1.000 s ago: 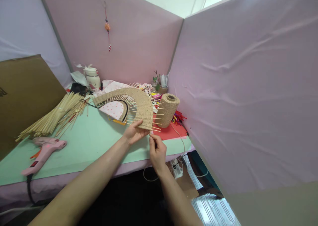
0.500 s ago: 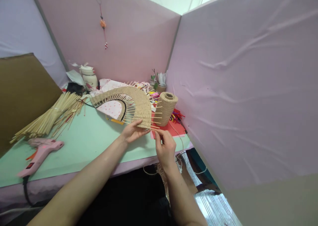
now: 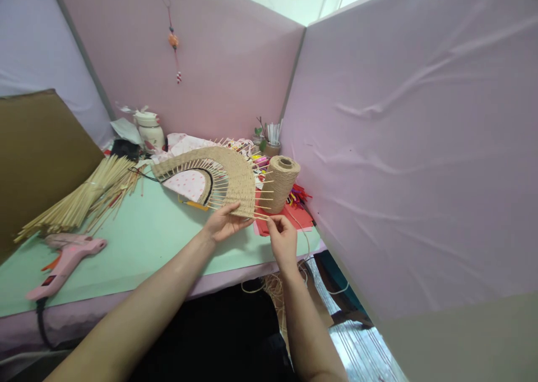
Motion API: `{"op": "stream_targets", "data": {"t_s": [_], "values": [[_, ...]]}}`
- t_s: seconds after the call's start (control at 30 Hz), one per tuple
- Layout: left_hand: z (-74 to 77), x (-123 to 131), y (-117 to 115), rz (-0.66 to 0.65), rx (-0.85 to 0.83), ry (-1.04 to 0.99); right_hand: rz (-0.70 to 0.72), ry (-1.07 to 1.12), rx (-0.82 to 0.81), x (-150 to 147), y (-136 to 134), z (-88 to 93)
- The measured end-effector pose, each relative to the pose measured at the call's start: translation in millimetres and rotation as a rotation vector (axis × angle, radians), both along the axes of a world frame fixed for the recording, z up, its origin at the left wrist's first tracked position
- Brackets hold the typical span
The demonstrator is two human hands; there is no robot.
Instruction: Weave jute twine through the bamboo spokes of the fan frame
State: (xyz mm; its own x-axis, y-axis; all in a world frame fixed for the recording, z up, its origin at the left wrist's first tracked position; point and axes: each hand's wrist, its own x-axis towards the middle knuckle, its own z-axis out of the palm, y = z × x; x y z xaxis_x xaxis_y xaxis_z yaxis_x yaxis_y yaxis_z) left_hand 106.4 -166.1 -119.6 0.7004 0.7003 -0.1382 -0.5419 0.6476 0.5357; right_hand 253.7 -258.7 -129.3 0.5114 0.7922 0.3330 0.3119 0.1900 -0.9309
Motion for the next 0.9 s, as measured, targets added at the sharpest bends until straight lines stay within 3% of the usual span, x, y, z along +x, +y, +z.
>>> {"op": "stream_targets", "data": {"t_s": [0.17,0.3,0.43,0.6,0.9], "values": [[-0.9,-1,-1,-0.049,-0.002,-0.022,-0.217,-0.205,0.148,-7,14,1.6],[-1.5,0,-1,-0.087,-0.024,-0.030,-0.276,-0.243,0.201,-10,19,1.1],[-3.7,0,0,-0.173,-0.039,-0.051,-0.222,-0.239,0.136,-2,23,-2.7],[-3.8,1,0,-0.135,-0.070,-0.030,-0.043,-0.172,0.011,3,27,-2.4],[-1.1,2,-1,-0.103,-0.029,-0.008,-0.197,-0.220,0.101,6,20,4.0]]}}
